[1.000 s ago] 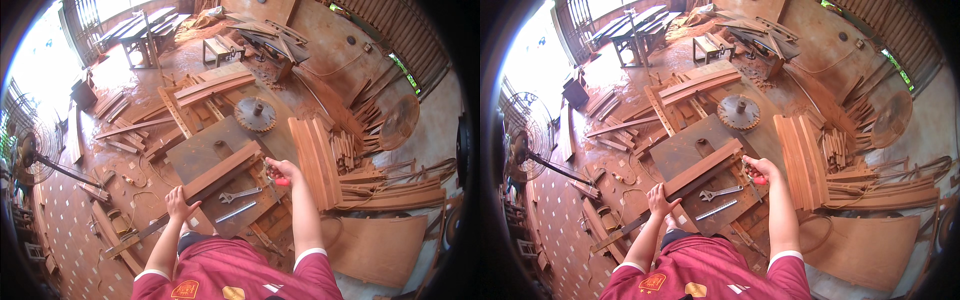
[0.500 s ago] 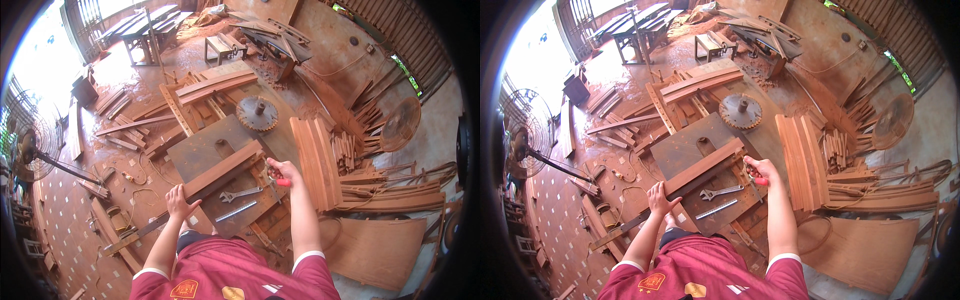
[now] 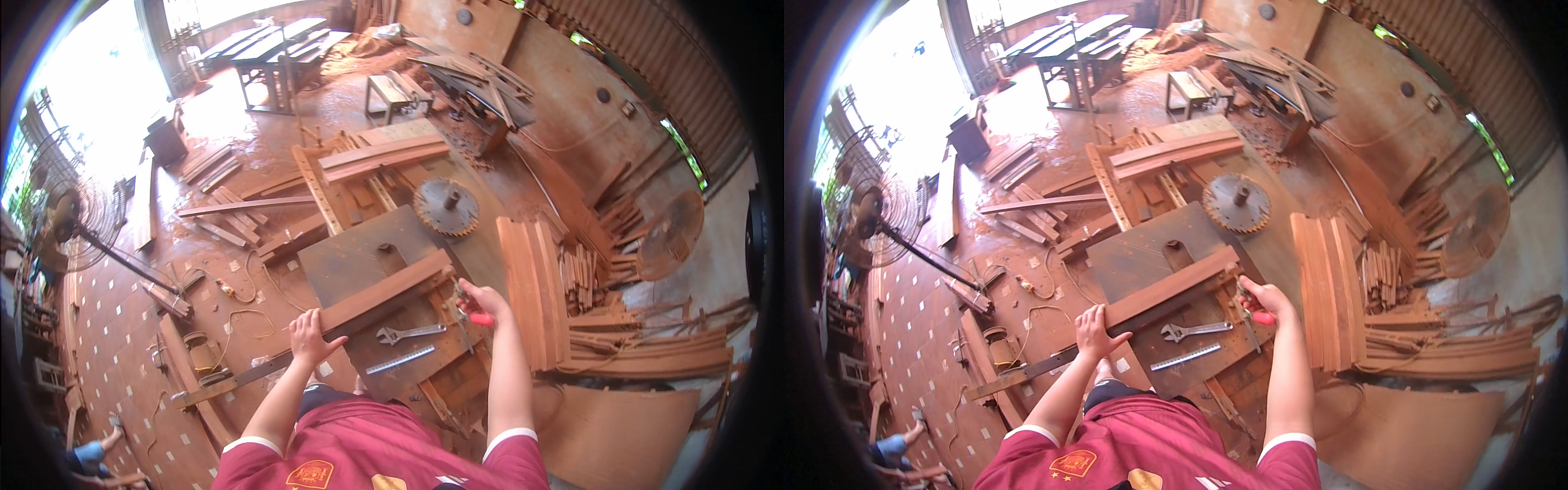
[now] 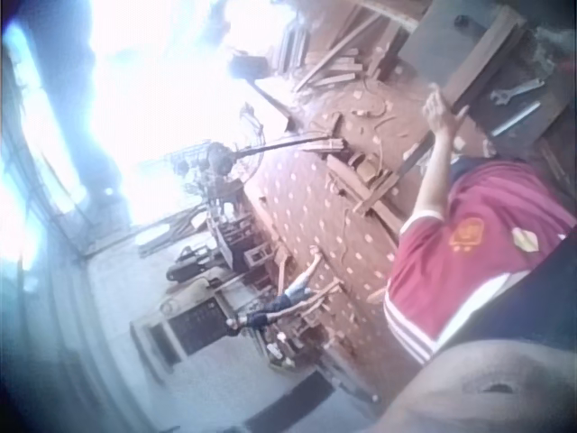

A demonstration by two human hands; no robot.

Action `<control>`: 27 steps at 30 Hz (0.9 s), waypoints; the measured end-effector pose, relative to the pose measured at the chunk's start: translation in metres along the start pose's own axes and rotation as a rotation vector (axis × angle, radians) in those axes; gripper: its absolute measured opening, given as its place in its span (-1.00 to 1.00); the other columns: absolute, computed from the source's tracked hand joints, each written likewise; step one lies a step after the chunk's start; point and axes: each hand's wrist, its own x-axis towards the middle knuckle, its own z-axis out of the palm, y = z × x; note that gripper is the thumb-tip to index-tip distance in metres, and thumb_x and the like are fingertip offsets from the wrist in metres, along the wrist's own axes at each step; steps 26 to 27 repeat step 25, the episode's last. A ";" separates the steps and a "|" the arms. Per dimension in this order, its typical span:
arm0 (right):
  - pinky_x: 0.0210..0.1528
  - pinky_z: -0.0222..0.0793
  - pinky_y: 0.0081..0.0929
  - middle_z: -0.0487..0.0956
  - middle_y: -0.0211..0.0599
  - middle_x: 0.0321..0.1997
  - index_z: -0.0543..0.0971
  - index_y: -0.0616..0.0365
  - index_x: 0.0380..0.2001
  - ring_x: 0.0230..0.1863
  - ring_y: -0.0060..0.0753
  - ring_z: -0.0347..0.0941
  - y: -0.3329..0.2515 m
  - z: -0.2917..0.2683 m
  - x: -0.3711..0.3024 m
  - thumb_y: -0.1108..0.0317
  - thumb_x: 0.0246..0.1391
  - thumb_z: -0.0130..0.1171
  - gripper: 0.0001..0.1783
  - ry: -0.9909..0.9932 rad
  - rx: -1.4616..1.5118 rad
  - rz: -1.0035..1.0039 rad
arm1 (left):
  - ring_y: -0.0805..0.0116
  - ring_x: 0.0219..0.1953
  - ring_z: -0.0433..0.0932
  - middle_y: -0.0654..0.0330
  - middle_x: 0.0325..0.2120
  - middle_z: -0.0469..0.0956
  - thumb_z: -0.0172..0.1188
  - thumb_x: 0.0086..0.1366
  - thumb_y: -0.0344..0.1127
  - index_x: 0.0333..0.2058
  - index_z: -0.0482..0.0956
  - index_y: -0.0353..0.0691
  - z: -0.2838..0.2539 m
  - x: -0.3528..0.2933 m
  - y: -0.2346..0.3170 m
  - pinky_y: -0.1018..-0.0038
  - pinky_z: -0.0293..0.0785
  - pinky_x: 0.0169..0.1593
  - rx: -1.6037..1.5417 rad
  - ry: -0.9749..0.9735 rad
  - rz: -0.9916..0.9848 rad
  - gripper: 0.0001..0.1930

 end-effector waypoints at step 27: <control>-0.54 0.43 -0.45 0.61 -0.32 -0.61 0.65 0.20 -0.55 -0.62 -0.40 0.52 0.010 -0.004 0.016 -0.44 0.22 0.20 -0.20 0.043 -0.096 0.045 | 0.16 0.30 0.41 0.09 0.19 0.50 0.35 -0.03 0.58 0.29 0.41 -0.30 0.002 -0.005 -0.004 0.18 0.18 0.37 0.011 -0.081 -0.039 0.15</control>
